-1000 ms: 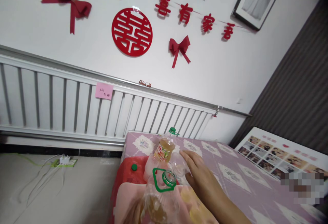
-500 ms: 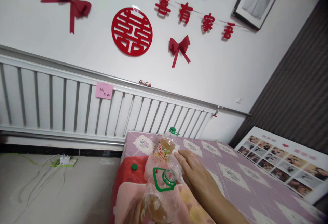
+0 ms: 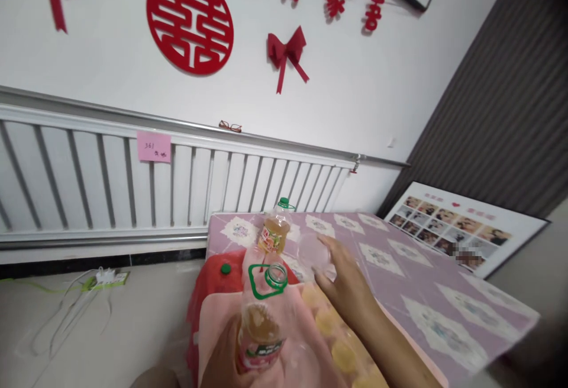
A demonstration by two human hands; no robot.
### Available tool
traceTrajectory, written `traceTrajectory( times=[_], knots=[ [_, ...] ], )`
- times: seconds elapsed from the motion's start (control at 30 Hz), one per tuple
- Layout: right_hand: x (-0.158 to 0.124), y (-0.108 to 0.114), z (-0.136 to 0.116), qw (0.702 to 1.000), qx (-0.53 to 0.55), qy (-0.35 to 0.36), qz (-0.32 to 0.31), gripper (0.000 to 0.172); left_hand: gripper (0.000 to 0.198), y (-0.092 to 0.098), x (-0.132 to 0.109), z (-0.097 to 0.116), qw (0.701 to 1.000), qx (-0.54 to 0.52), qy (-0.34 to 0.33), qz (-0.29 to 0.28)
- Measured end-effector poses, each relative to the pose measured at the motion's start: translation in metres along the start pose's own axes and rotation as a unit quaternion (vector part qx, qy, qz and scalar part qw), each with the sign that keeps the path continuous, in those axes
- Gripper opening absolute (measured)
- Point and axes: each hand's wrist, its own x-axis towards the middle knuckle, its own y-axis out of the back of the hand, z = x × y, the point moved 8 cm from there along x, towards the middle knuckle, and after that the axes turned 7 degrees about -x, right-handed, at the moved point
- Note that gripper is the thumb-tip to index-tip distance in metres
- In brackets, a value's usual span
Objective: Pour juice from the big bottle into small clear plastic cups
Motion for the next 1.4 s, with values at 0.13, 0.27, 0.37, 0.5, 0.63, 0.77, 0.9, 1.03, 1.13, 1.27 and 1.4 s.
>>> traceTrajectory(
  times=[0.13,0.27,0.37,0.5,0.63,0.77,0.9,1.03,1.13,1.27,1.4],
  knots=[
    [-0.065,-0.014,0.044,0.972,0.095,-0.217,0.005,0.055,0.089,-0.001,-0.002,0.01,1.0,0.0,-0.025,-0.015],
    [-0.147,-0.048,0.069,0.915,0.178,-0.361,0.034,0.054,0.088,-0.001,-0.003,0.023,0.998,-0.024,-0.045,-0.039],
    [-0.195,-0.078,0.074,0.891,0.219,-0.397,0.038,0.054,0.086,-0.001,-0.004,0.024,0.998,-0.027,-0.05,-0.042],
    [-0.227,-0.113,0.065,0.889,0.245,-0.388,0.01,0.052,0.076,0.001,-0.004,0.03,0.998,-0.011,-0.063,-0.029],
    [-0.24,-0.131,0.052,0.893,0.222,-0.391,-0.003,0.053,0.074,0.0,-0.004,0.032,0.998,-0.019,-0.053,-0.033],
    [-0.245,-0.139,0.046,0.883,0.225,-0.412,-0.024,0.06,0.076,-0.001,-0.005,0.033,0.998,-0.038,-0.038,-0.034],
    [-0.251,-0.147,0.047,0.868,0.26,-0.422,-0.024,0.061,0.078,-0.002,-0.005,0.032,0.999,-0.035,-0.016,-0.038],
    [-0.264,-0.163,0.048,0.874,0.257,-0.411,-0.031,0.067,0.074,0.0,-0.005,0.033,0.999,-0.018,-0.026,-0.03],
    [-0.275,-0.169,0.049,0.885,0.227,-0.405,-0.037,0.075,0.073,-0.001,-0.005,0.028,0.999,-0.026,-0.021,-0.03],
    [-0.277,-0.169,0.047,0.884,0.232,-0.402,-0.047,0.078,0.078,-0.004,-0.005,0.021,0.998,-0.046,-0.03,-0.043],
    [-0.27,-0.167,0.044,0.88,0.242,-0.407,-0.037,0.076,0.077,-0.004,-0.005,0.023,0.998,-0.034,-0.026,-0.049]
  ],
)
